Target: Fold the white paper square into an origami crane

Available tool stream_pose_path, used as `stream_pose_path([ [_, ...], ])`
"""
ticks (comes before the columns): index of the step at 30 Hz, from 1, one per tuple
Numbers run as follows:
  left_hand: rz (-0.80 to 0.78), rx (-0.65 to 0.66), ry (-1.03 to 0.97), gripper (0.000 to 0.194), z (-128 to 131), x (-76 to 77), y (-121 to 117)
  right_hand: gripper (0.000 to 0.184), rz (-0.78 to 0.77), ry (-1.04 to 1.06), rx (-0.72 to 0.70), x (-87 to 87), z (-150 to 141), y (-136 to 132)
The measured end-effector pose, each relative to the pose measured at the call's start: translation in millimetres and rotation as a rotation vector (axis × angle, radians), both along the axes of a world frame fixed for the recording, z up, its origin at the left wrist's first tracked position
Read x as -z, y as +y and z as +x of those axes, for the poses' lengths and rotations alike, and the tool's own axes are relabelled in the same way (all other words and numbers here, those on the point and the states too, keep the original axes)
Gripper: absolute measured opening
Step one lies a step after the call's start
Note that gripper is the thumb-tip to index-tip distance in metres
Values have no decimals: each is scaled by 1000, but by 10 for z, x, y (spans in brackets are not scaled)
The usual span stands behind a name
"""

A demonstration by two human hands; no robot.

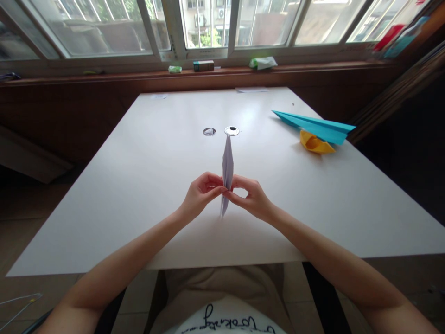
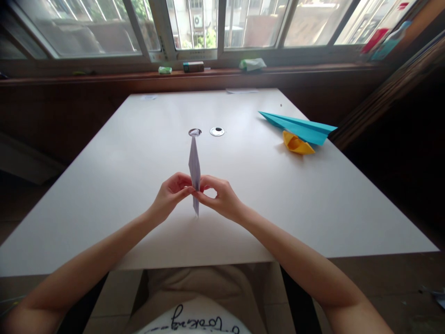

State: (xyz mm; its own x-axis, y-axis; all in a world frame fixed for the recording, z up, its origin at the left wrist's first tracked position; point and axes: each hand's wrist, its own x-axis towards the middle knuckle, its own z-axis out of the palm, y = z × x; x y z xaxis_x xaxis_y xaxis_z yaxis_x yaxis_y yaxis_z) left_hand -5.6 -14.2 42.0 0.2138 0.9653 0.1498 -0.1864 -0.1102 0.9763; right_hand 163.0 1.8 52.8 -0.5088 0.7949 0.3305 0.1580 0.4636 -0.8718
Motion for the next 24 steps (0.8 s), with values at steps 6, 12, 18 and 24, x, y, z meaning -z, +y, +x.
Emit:
stream_pose_path([
  [6,-4,18,-13,16,22,-38,-30,15,41,-4,12,1,12,-9],
  [12,10,33,-20,15,39,-53,-36,7,90,-12,23,-6,3,-25],
  [18,7,47,-31,16,23,-33,-28,4,122,-8,1,19,9,-7],
  [24,-6,44,-26,16,22,-37,-24,3,92,4,2,9,34,-1],
])
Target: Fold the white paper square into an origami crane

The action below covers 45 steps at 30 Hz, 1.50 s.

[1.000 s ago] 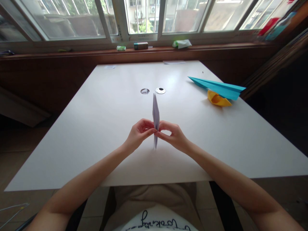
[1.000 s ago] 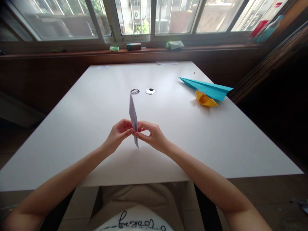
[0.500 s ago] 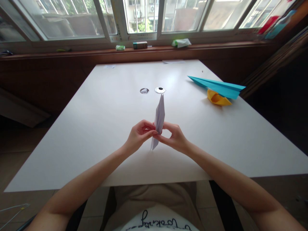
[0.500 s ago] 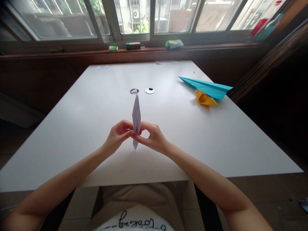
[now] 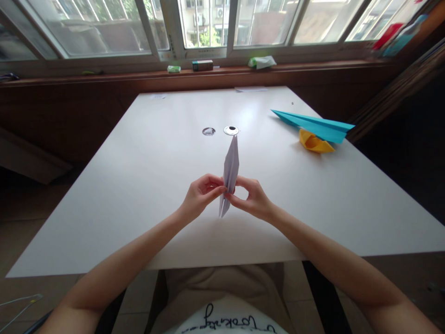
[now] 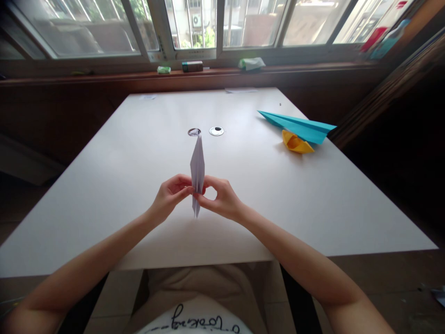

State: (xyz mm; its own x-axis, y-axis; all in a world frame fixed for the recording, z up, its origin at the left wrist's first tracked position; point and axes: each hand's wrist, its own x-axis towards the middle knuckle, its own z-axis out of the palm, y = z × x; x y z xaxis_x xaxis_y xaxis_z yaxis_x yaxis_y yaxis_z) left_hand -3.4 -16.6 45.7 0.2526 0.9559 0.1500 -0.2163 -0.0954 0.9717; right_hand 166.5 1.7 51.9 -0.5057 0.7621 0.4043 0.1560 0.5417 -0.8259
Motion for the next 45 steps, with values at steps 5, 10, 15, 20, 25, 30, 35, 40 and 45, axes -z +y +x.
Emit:
stream_pose_path([
  [5,-18,-59,45,19,-10,2,6,11,-2,-15,37,14,-7,-1],
  [10,-31,-78,85,23,-33,46,16,16,-54,-83,128,52,-23,10],
  [15,16,-92,135,21,-34,40,31,16,14,-91,116,93,-26,20],
  [20,48,-52,119,18,-47,18,43,16,91,-70,90,103,-29,32],
  [25,-4,15,104,18,-60,12,47,17,140,-80,89,68,-31,23],
  [30,111,-94,227,17,-50,-9,17,17,266,-83,151,71,-58,8],
  [35,780,-551,531,5,-57,-9,-46,14,218,44,246,144,-61,-40],
  [40,1134,-651,606,19,-94,35,-95,15,109,104,189,149,-59,-172],
  [45,1232,-637,627,21,-99,34,-131,13,118,85,194,65,-47,-254],
])
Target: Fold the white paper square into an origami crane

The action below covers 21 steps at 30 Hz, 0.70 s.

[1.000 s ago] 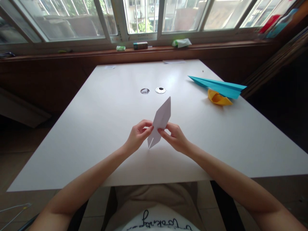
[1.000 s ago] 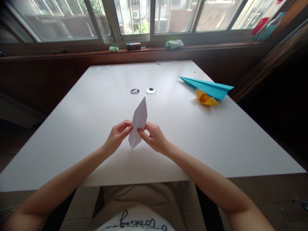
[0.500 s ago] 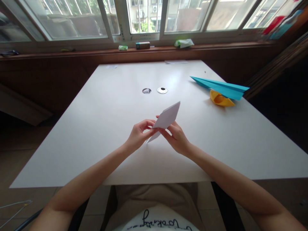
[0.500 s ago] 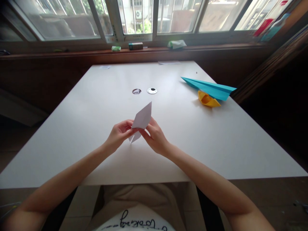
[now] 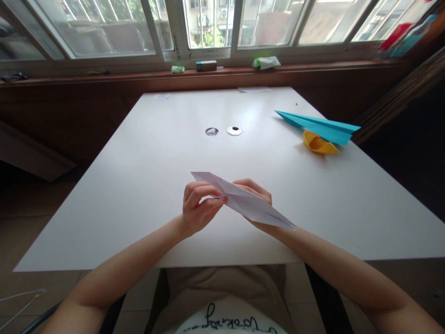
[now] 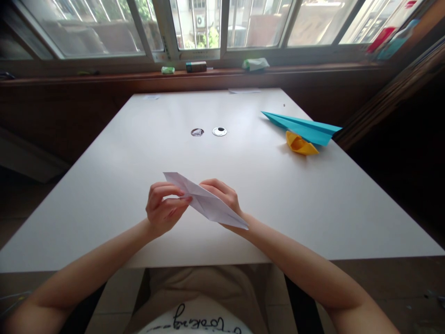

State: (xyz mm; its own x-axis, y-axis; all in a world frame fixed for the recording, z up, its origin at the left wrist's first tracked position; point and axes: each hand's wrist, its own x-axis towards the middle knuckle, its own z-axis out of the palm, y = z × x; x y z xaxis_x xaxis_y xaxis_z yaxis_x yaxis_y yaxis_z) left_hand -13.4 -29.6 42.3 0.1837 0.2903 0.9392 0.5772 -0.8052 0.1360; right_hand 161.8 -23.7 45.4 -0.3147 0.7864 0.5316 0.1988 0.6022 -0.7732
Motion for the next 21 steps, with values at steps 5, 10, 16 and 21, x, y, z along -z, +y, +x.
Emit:
stream_pose_path([
  [5,-16,36,60,19,1,16,-2,14,68,-10,-4,-12,13,4],
  [10,-84,67,38,22,12,34,-2,16,82,2,17,12,-6,-4],
  [16,-188,136,30,21,50,-33,20,15,347,-86,21,7,15,92],
  [21,-307,150,45,19,62,-84,44,19,475,-182,12,59,64,213],
])
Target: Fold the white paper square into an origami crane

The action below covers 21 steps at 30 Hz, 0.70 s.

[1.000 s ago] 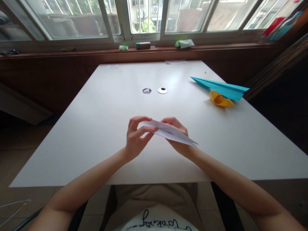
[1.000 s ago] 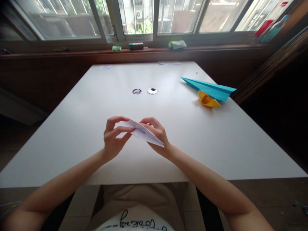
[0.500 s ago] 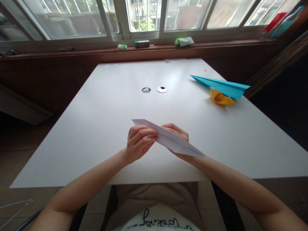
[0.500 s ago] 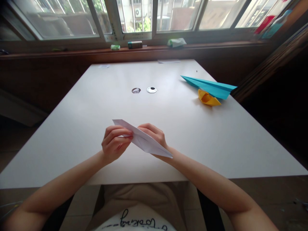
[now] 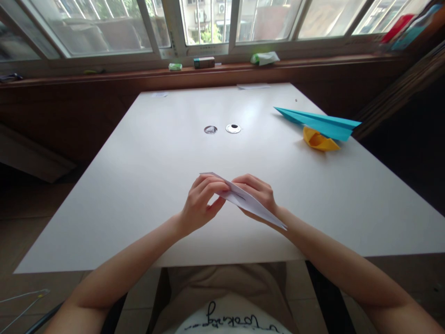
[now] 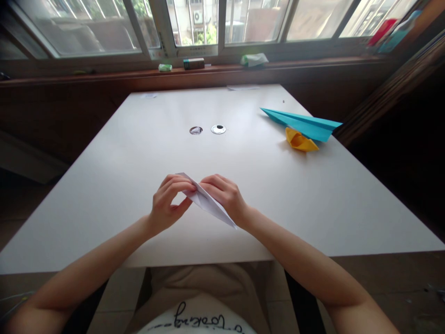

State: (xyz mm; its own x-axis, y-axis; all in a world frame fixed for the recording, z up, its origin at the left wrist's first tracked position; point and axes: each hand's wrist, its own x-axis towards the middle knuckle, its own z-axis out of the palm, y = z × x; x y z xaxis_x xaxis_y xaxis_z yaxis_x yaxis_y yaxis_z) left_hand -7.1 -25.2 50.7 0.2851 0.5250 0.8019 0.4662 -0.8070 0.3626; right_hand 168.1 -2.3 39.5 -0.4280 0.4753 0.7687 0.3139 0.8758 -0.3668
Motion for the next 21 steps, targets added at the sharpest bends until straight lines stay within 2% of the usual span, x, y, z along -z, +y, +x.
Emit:
stream_pose_path([
  [4,-52,-3,32,11,-1,-26,4,19,30,-42,-1,32,27,46],
  [9,-60,-69,17,5,-8,-50,-8,13,108,-64,5,-35,30,43],
  [12,-155,52,-53,5,-12,-60,-14,14,94,-19,-19,-94,-3,16],
  [14,-258,117,-158,5,-7,-56,-20,11,8,28,-5,-120,-32,-8],
  [17,-473,113,-390,11,16,-28,-24,8,-212,82,31,-137,-71,-37],
  [21,-853,189,-669,33,40,17,9,15,-689,150,-48,-132,-98,-36],
])
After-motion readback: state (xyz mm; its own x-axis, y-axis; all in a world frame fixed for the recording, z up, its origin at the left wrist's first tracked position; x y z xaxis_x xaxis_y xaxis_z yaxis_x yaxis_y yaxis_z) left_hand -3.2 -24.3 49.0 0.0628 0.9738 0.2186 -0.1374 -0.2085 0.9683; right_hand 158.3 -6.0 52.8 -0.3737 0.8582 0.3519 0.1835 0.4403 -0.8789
